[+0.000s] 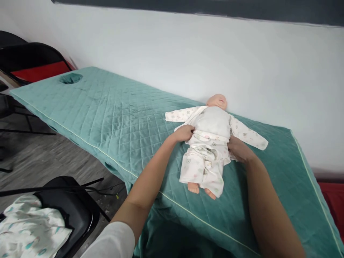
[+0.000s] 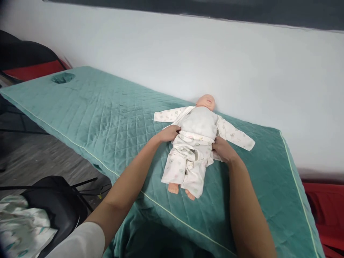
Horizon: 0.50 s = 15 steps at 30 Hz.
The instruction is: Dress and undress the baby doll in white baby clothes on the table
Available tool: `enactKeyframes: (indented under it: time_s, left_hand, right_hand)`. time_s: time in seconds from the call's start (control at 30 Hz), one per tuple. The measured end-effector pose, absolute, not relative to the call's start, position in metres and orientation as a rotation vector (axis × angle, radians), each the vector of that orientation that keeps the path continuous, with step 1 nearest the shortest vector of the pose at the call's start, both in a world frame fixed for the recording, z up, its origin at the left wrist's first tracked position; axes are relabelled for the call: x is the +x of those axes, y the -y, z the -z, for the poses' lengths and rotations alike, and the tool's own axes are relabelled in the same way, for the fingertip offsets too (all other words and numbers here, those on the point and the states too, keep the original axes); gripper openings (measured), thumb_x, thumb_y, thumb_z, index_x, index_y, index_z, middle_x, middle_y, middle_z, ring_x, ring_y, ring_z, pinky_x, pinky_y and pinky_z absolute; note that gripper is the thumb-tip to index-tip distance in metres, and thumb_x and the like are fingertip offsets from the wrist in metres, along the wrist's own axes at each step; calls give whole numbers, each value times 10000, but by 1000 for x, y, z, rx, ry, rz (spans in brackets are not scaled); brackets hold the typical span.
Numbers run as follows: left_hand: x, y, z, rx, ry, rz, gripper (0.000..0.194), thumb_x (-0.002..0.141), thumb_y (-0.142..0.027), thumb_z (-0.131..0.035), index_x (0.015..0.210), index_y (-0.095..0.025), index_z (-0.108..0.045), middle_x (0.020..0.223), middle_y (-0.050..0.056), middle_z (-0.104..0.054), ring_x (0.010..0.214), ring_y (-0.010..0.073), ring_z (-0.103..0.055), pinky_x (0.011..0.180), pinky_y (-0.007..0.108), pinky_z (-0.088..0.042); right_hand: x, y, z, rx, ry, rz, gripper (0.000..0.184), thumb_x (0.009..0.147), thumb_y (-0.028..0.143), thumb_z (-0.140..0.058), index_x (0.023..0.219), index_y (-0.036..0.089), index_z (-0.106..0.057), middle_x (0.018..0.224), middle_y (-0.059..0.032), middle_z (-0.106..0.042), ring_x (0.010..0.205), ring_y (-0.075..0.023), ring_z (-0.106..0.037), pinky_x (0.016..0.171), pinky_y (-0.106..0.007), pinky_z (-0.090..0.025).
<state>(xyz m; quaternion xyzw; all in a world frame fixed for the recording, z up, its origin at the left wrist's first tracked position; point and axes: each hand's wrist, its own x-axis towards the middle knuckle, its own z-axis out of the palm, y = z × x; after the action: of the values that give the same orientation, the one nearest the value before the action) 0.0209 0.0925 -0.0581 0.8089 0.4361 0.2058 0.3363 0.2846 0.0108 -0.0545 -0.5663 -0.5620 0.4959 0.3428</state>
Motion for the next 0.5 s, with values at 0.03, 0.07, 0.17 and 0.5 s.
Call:
enactKeyframes:
  time_s: [0.03,0.07,0.17,0.5]
  left_hand:
    - [21,-93,57,2104,-1125,-524,97,648,-107,-558,583,-179,-569,640,48,-627,631,190,-514,640,309,-362]
    - [21,-92,57,2093,-1120,-518,97,651,-112,-551,580,-178,-555,636,45,-619,632,185,-506,638,306,-358]
    - [21,-87,59,2011,-1126,-556,104,679,-135,-532,585,-176,-516,650,35,-599,649,171,-492,624,293,-346]
    - [43,-69,70,1211,-972,-826,171,687,-159,-672,857,-146,-671,743,52,-680,747,188,-602,736,294,-488]
  right_hand:
    - [285,-11,53,-1396,1424,-1409,433,648,229,-708,1081,245,-687,938,-57,-769,897,-292,-715,726,-395,-587]
    - [287,-11,52,-1310,1371,-1544,499,656,216,-724,1150,266,-670,997,-53,-768,955,-297,-714,774,-411,-596]
    - [297,-13,56,-1197,1245,-1765,617,660,166,-756,1246,317,-632,1141,-37,-744,1094,-303,-687,891,-434,-596]
    - [308,-17,66,-1259,1151,-1751,660,621,173,-796,1243,333,-646,1247,-37,-701,1176,-356,-647,912,-474,-609]
